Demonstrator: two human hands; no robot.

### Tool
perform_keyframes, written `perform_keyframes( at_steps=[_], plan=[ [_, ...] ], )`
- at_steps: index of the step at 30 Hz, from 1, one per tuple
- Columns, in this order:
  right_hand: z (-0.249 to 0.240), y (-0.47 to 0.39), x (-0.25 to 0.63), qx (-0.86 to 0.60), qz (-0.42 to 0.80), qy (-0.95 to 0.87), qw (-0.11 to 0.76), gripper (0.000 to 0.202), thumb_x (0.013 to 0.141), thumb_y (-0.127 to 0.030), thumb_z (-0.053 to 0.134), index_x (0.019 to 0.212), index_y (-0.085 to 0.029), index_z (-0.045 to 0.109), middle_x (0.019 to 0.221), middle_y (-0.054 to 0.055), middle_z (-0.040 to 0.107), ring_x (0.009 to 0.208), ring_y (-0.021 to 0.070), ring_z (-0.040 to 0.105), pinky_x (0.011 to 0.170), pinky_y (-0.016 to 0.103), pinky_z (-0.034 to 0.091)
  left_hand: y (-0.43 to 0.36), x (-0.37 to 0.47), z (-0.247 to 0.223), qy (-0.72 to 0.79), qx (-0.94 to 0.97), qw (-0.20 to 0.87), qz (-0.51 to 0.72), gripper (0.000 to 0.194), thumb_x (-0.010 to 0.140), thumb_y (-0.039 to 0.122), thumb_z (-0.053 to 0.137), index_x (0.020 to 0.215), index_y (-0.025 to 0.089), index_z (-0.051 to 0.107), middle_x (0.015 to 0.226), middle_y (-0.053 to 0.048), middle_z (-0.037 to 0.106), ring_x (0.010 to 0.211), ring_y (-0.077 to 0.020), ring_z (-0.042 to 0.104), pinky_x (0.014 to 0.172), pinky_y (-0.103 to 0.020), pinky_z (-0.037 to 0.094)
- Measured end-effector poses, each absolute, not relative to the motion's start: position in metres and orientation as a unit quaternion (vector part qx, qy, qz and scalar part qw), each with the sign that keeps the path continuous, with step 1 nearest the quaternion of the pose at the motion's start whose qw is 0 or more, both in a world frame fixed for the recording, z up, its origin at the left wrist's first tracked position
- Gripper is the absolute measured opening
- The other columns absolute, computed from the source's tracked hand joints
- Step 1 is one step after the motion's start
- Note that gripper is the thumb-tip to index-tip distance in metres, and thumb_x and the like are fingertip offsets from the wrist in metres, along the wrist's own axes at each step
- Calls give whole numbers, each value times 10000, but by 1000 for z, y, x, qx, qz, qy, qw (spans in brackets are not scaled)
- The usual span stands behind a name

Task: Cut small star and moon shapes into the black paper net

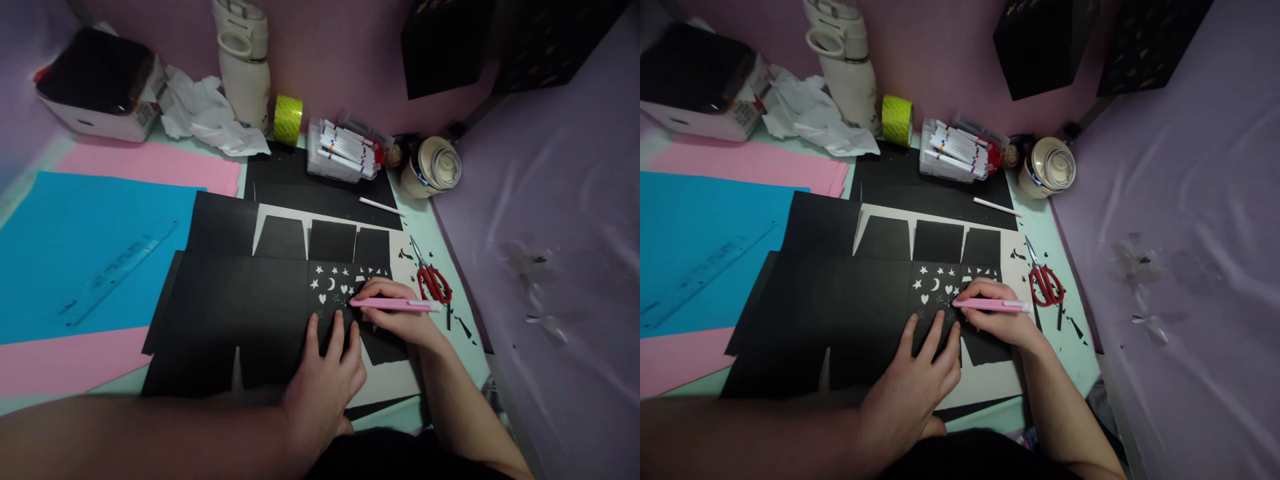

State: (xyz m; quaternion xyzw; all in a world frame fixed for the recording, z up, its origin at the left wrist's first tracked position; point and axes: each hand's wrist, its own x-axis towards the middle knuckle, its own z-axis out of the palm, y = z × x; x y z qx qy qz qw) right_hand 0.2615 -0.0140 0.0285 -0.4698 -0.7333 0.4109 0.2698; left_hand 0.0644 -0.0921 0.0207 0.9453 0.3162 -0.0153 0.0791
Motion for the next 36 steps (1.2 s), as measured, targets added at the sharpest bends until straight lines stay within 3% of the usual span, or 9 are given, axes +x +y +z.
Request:
perform_keyframes(
  at_steps=[14, 36],
  plan=[
    [27, -12, 257, -490, 414, -720, 265, 187, 749, -87, 619, 864, -208, 703, 860, 32, 705, 790, 163, 654, 698, 286, 509, -93, 64, 20, 313, 947, 78, -15, 765, 746, 764, 549, 1327, 267, 577, 1509, -137, 403, 1375, -478, 283, 1017, -744, 281],
    [29, -13, 257, -504, 409, -709, 274, 142, 753, -114, 624, 835, -203, 699, 824, 26, 695, 764, 160, 642, 686, 289, 501, -92, 65, 20, 311, 946, 88, -14, 801, 713, 767, 586, 1332, 259, 573, 1512, -148, 394, 1372, -492, 275, 1006, -759, 287]
  ],
)
